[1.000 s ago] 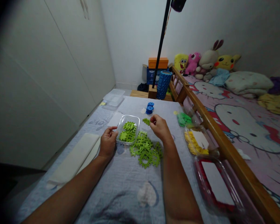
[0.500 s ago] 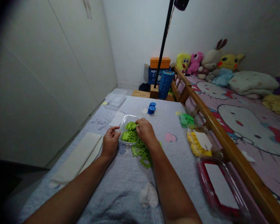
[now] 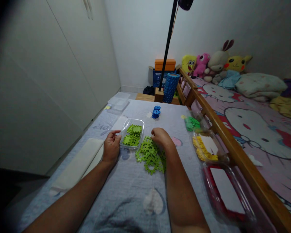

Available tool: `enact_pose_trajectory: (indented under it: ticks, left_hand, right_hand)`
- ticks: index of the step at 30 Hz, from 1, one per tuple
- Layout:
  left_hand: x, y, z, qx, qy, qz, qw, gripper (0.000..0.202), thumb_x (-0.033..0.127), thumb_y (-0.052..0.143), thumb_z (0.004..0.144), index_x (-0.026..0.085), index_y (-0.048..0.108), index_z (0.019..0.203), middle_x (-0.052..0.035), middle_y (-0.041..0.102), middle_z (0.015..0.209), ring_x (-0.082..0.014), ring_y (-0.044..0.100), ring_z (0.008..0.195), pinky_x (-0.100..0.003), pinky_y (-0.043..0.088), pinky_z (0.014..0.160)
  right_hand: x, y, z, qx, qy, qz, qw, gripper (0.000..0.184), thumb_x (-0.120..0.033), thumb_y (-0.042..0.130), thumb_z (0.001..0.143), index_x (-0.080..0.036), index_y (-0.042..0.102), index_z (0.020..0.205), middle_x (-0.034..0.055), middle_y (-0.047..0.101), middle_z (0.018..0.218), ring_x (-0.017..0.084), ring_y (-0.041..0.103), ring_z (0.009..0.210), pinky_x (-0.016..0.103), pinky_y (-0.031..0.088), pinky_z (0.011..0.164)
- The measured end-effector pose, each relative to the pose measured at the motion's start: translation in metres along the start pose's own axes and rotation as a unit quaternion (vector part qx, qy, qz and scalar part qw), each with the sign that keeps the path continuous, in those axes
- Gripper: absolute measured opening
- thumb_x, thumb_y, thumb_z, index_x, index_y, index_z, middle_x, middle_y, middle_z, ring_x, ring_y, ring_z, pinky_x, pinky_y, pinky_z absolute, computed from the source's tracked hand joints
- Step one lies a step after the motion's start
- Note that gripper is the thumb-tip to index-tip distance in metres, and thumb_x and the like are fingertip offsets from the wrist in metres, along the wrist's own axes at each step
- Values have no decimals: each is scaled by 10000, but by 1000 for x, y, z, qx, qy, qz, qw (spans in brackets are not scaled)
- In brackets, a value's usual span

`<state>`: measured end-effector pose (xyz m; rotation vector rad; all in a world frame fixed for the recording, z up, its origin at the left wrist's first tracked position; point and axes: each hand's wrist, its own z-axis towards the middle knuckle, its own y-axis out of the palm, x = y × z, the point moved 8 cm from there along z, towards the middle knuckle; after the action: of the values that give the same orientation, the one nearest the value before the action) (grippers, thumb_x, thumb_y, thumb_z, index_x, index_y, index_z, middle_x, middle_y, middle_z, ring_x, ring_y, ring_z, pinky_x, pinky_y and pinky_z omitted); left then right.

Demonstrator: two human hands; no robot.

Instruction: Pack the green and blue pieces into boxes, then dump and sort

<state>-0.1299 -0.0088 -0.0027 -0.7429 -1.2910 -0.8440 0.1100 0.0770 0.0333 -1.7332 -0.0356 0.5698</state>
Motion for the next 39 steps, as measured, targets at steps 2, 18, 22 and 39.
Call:
enact_pose_trajectory:
  ticks: [2, 18, 22, 39]
  left_hand:
    - [-1, 0, 0, -3, -2, 3, 1000, 282, 333, 622, 810, 173, 623, 1043, 81, 364, 624, -106, 344, 545, -208, 305, 541]
    - [-2, 1, 0, -14, -4, 27, 1000, 315, 345, 608, 820, 161, 615, 1075, 93, 343, 596, -102, 331, 532, -200, 315, 550]
    - [-4, 2, 1, -16, -6, 19, 1000, 313, 344, 617, 816, 161, 617, 1071, 93, 343, 599, -98, 328, 535, -198, 319, 554]
    - [-10, 10, -1, -59, -44, -5, 997, 504, 388, 643, 782, 135, 656, 1218, 87, 391, 593, -86, 360, 495, -205, 314, 508]
  right_hand:
    - [0, 10, 2, -29, 10, -21, 999, 149, -147, 667, 773, -169, 761, 886, 98, 761, 944, 190, 650, 824, 255, 406, 687]
    - [3, 22, -1, -89, 34, 49, 994, 185, -146, 657, 726, -134, 731, 895, 54, 731, 897, 133, 596, 746, 210, 387, 617]
    - [-3, 30, -1, -120, 25, 63, 990, 130, -128, 656, 717, -136, 712, 834, 35, 710, 832, 123, 574, 713, 211, 379, 617]
    - [12, -33, -7, 184, -32, 315, 930, 143, -243, 587, 770, -174, 675, 859, 8, 648, 745, 148, 581, 675, 259, 446, 642]
